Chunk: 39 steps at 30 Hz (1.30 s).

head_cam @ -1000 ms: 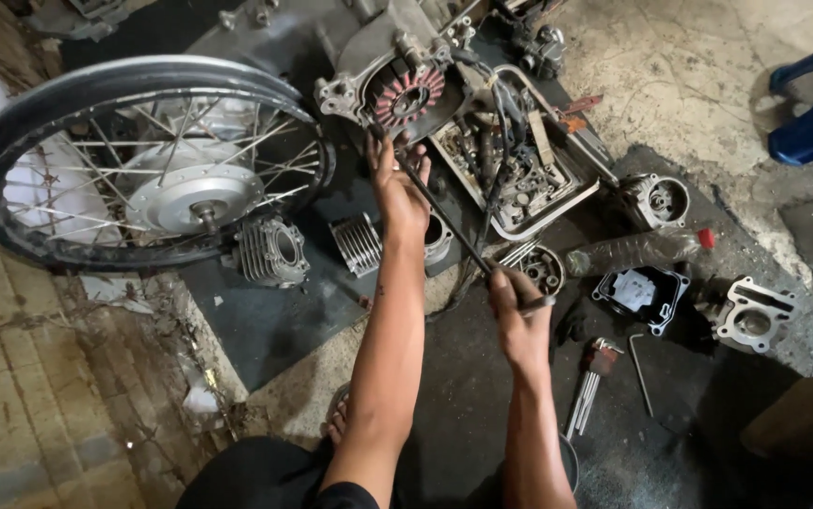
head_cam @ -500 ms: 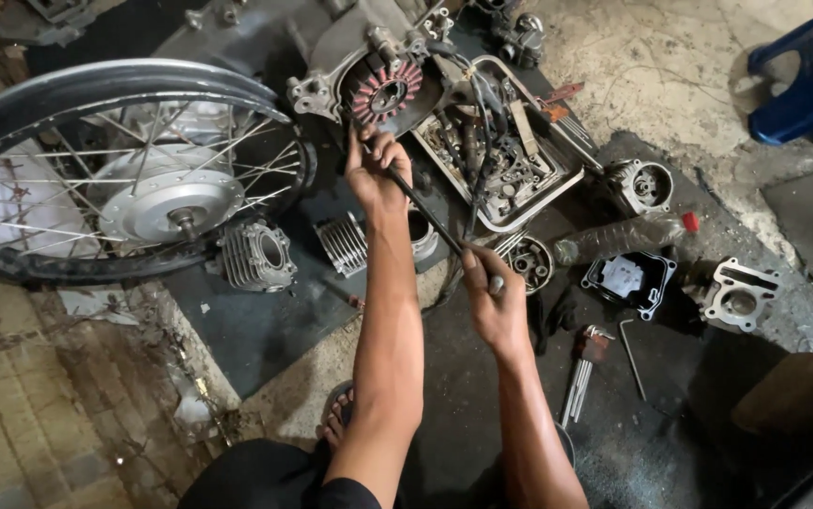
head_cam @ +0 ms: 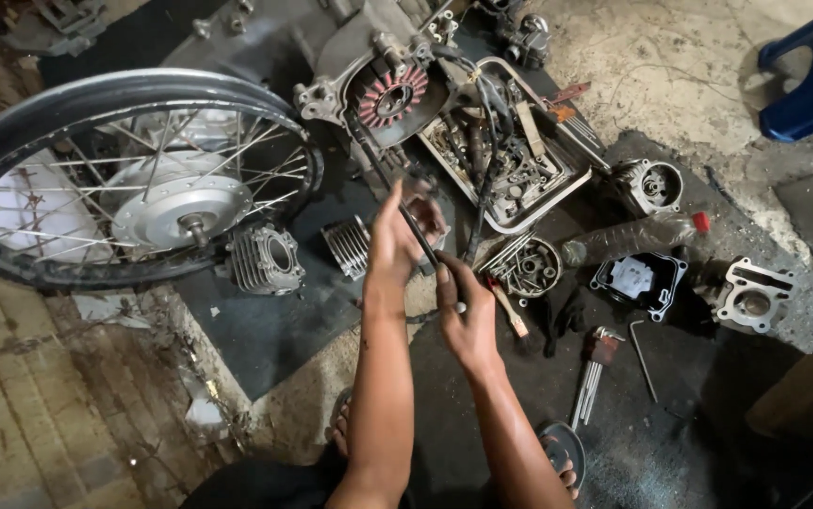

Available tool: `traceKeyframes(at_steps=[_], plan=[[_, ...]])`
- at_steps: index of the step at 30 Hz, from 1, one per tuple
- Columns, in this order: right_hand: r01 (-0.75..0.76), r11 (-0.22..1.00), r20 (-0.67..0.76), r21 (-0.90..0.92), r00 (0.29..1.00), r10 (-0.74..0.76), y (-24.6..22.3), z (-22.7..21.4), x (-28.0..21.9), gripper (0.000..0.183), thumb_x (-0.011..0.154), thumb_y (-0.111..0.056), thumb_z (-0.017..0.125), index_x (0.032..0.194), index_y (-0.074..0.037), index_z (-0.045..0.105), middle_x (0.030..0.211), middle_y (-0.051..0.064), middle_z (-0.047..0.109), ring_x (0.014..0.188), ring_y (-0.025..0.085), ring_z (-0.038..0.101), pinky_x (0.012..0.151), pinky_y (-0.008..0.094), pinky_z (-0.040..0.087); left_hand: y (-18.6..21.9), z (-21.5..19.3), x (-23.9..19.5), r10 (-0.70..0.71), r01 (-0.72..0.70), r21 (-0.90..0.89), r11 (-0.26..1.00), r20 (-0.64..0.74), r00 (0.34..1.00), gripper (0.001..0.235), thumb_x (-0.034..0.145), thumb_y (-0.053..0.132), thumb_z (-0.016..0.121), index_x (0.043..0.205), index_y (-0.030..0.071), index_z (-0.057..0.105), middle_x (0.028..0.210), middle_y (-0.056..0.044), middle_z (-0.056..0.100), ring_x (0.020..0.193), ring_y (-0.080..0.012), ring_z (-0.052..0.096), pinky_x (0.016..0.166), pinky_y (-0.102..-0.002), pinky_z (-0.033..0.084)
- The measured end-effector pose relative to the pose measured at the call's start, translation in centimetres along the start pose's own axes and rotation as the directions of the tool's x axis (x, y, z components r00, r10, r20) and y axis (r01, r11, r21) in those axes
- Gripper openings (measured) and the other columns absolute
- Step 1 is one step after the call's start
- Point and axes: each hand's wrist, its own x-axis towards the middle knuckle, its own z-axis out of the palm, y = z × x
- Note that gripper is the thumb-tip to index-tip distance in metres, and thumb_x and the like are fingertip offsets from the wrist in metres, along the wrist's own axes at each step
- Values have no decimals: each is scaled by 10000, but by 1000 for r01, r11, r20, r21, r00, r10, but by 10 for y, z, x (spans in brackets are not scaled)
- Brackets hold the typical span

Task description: The person works on a disassembled motorcycle engine, using a wrench to tighten bolts on the stator area. They manipulate wires and handle various engine components laid out on the floor.

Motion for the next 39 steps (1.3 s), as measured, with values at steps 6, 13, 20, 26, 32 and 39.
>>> traceKeyframes(at_steps=[6,13,20,26,32,39], plan=[[39,997,-33,-68,999,-41,3,13,-10,296,1075,-224,509,1211,-43,700,594,121,657,531,253,608,555,401,503,7,0,-37,-118,96,190,977,112,987,349,1014,468,608,957,129,546,656,-9,424,615,-183,496,665,-331,489],[319,926,-276,-205,888,-367,65,1,-40,623,870,-202,819,1367,15,511,1081,154,670,970,279,661,966,458,459,9,3,-19,-176,169,131,977,41,984,355,1009,440,643,811,158,556,598,99,265,486,-47,297,518,-217,371],[359,703,-227,-614,772,-593,68,5,-56,389,864,-38,714,1234,-150,750,1149,125,568,1020,316,567,968,448,457,3,7,-6,-217,222,61,973,-86,973,328,996,377,677,801,131,581,574,96,294,484,-62,312,506,-231,381],[327,738,-274,-590,780,-564,73,-2,-51,539,757,-42,858,1277,-74,722,1148,151,676,998,324,666,893,438,464,1,2,7,-233,238,56,970,-85,969,311,989,369,692,812,132,594,581,95,313,487,-73,352,532,-263,415],[-510,613,-325,603,544,773,70,-30,-45,487,999,-430,565,695,-56,496,461,67,387,356,200,425,383,370,338,14,-11,8,-243,252,124,960,-84,966,303,992,368,677,825,143,563,570,112,353,477,-55,415,541,-261,446],[4,953,-416,-303,899,-136,64,-5,-74,207,800,27,721,941,-103,640,750,74,622,650,256,673,691,370,537,17,0,26,-243,241,111,964,4,970,305,990,366,681,795,157,577,558,127,294,450,-48,336,521,-242,403]])
